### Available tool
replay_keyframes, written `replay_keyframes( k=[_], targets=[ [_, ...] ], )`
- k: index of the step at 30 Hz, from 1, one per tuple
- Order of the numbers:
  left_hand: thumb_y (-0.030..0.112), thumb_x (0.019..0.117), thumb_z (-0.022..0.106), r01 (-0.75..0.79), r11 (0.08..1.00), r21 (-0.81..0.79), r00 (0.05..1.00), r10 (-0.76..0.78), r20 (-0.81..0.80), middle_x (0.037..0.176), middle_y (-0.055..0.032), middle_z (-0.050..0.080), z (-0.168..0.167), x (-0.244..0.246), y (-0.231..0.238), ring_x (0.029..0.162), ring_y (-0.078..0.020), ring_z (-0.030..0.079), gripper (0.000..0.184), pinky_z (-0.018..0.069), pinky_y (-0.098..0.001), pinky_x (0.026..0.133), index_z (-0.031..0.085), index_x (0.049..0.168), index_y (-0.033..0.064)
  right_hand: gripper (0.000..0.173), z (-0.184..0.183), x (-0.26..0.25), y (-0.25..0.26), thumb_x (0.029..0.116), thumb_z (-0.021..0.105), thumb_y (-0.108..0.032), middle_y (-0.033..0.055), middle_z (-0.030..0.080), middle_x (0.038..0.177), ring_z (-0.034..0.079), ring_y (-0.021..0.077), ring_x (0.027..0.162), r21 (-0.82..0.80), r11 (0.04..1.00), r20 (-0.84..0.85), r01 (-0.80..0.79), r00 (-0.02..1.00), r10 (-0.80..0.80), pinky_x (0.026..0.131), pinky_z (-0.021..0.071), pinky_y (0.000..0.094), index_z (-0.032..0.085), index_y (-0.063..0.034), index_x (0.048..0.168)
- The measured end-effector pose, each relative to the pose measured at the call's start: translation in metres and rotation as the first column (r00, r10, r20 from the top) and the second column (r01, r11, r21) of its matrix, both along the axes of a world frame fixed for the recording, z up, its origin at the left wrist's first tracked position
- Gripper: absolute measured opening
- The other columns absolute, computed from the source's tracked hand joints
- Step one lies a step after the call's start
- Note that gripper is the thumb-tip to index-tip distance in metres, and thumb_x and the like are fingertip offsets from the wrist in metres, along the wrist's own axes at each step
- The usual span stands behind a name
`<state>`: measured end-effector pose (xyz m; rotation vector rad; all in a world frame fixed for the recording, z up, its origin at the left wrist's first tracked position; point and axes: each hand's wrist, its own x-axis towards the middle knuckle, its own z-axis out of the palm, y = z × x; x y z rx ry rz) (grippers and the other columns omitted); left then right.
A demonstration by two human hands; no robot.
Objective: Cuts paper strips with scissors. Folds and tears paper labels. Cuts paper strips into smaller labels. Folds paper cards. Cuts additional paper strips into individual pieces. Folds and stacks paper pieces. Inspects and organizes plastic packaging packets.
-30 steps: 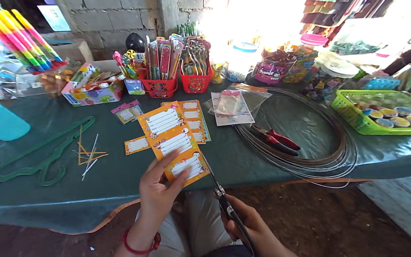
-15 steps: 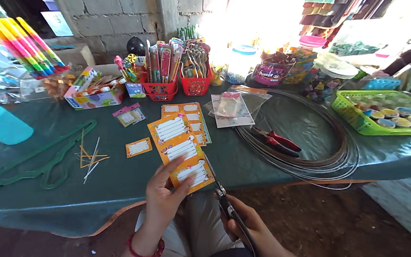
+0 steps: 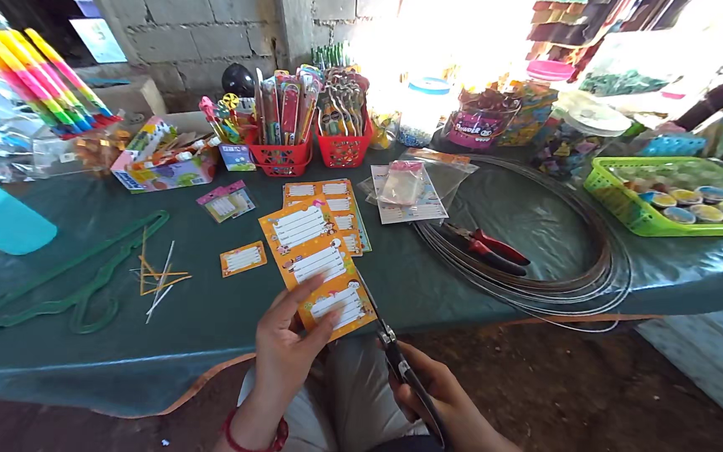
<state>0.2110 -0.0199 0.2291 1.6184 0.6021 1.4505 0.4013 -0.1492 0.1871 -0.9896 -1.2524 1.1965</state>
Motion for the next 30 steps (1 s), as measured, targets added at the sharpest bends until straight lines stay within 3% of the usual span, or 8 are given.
replay_keyframes(
  k=[13,30],
  targets=[
    [0.006,0.0818,0.080,0.030,1.000,0.002,0.999,-0.030,-0.021,0.128,-0.0049,0.068,-0.0050,0.0019,-0.0035,0.107,-0.0098,0.070,0.047,0.0619,-0.0256,0.087,0.068,0.127,0.0025,0.070,0.0009,0.0005,0.0017,0.0980,0.062,-0.046,-0.0102,0.062,0.089,0.056,-0.0062,0.069,0.006,1.000,0.004,0.012,1.000,-0.012,0.060,0.0497,0.0131,0.045,0.0036,0.144],
    [0.003,0.0814,0.078,0.031,0.999,-0.023,1.000,-0.031,-0.003,0.127,-0.0061,0.068,-0.0052,0.0022,-0.0036,0.105,-0.0101,0.071,0.047,0.0621,-0.0255,0.087,0.067,0.127,-0.0001,0.064,-0.0025,-0.0026,0.0050,0.0983,0.064,-0.038,-0.0113,0.063,0.088,0.056,-0.0080,0.068,0.026,0.999,-0.001,0.033,0.999,-0.033,0.060,0.0494,0.0116,0.045,0.0034,0.143]
  ],
)
